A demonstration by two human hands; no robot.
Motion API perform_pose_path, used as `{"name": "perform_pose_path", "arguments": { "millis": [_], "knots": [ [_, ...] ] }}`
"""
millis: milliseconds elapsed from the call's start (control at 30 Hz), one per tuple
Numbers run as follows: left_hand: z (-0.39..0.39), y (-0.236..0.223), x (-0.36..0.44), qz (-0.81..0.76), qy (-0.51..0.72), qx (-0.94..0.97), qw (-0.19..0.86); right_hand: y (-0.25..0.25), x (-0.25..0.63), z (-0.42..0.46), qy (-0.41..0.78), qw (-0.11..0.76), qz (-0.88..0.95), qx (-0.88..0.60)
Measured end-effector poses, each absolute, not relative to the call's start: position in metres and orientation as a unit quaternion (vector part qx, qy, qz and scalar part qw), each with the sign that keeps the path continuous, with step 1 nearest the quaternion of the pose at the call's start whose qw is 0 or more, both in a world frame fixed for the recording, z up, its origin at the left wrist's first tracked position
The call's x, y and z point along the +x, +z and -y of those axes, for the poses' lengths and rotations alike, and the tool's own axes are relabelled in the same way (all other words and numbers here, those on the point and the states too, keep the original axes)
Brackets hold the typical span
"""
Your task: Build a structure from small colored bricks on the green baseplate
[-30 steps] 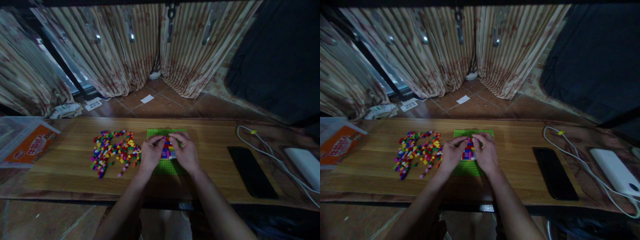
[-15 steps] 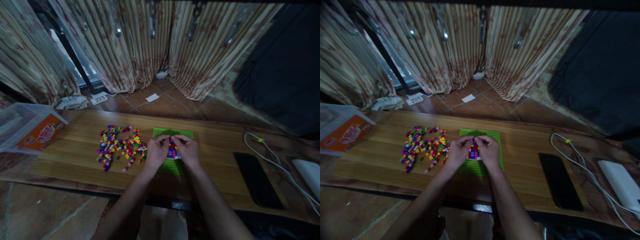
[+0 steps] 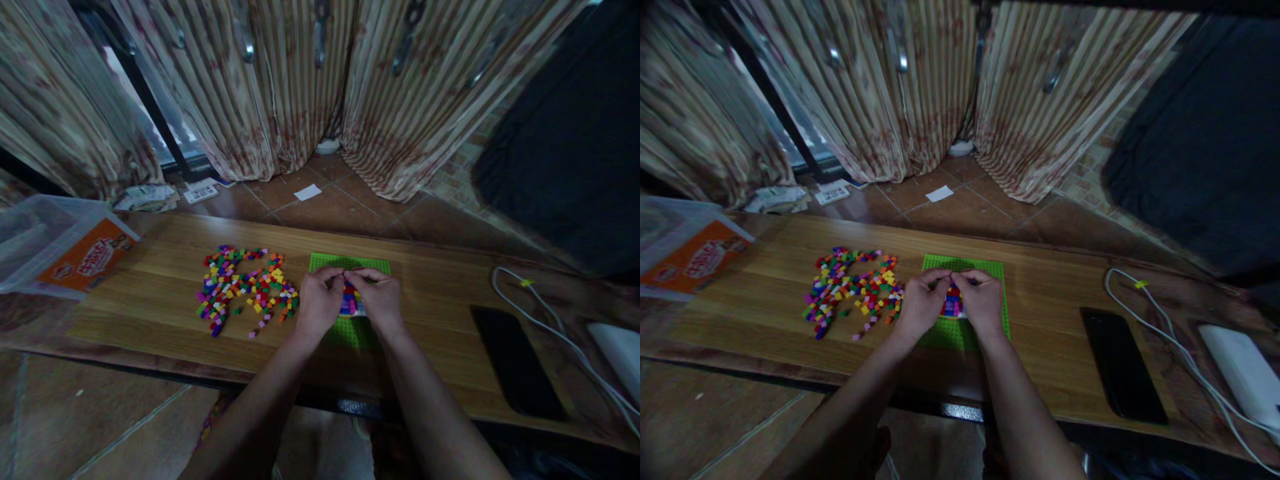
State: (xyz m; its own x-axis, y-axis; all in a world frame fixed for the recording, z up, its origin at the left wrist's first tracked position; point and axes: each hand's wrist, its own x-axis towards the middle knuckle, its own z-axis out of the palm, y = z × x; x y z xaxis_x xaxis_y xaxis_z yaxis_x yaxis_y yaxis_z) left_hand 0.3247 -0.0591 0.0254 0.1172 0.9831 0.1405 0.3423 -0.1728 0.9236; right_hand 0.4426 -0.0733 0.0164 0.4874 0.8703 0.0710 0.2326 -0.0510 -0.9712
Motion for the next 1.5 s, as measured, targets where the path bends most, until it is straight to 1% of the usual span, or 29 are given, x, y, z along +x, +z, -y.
{"name": "perform_pose_path", "arguments": {
  "millis": [667, 1133, 1500],
  "knots": [
    [0.0583, 0.0244, 0.3277, -0.520, 0.426, 0.628, 0.392, 0.0192, 0.4422, 0.0768, 0.280, 0.565, 0.422, -0.651],
    [0.0607, 0.0238, 0.3281, -0.524, 0.419, 0.666, 0.325, 0.0182, 0.4402, 0.0775, 0.261, 0.570, 0.444, -0.641],
    [0.0612, 0.0248, 0.3283, -0.521, 0.416, 0.669, 0.328, 0.0173, 0.4417, 0.0790, 0.267, 0.559, 0.451, -0.642]
  ]
}}
